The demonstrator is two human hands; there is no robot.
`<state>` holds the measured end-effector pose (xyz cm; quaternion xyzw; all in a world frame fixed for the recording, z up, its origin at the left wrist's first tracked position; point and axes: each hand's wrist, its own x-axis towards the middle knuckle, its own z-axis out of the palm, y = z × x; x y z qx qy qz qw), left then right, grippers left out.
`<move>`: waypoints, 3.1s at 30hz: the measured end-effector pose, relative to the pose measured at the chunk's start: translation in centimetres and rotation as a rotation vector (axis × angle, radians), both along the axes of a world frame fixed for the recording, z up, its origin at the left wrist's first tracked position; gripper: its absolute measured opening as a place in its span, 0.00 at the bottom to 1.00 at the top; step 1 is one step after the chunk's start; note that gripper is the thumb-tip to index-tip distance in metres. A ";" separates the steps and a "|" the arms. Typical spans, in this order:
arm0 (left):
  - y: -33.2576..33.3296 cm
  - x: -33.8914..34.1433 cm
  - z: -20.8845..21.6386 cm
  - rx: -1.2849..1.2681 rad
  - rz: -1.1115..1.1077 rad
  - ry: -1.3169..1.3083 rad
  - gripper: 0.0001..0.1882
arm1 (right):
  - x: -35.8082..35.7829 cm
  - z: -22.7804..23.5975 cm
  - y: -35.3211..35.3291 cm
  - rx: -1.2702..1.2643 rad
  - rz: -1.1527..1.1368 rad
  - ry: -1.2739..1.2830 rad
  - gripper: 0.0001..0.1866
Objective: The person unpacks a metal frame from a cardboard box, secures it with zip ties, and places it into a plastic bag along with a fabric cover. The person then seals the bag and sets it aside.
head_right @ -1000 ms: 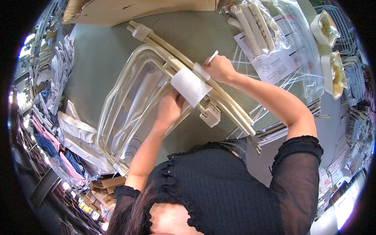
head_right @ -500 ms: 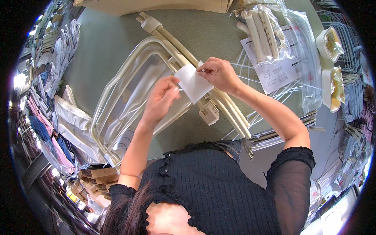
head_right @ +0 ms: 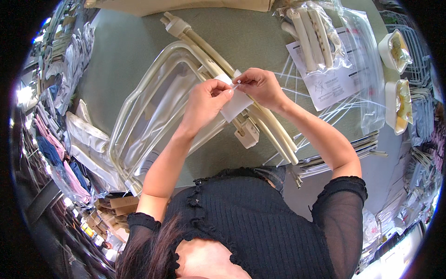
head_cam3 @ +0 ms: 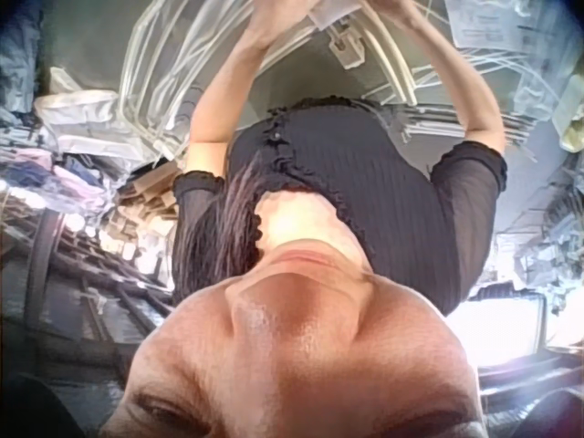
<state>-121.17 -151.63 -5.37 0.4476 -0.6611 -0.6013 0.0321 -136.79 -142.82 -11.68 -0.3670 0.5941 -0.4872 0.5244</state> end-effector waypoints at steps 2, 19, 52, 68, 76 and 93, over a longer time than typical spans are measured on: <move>0.1 0.1 -0.3 -0.015 0.018 -0.024 0.08 | 0.5 -0.1 0.2 -0.014 -0.042 0.010 0.05; 0.4 -0.8 0.6 -0.083 0.036 -0.129 0.09 | 1.5 0.6 0.7 -0.203 -0.109 0.311 0.07; 1.0 -1.1 0.6 -0.392 -0.163 -0.078 0.06 | -3.4 -1.2 -2.4 0.085 0.533 -0.347 0.06; 2.5 -0.7 -0.6 -0.689 -0.241 0.030 0.07 | -2.9 -1.2 -2.6 0.182 0.581 -0.388 0.09; 3.5 -0.8 -0.2 -0.924 -0.164 0.051 0.08 | -3.3 0.4 -3.9 0.237 0.669 -0.177 0.08; 2.0 2.4 0.5 0.277 0.046 0.491 0.05 | -2.1 1.5 -4.9 0.136 0.704 0.272 0.15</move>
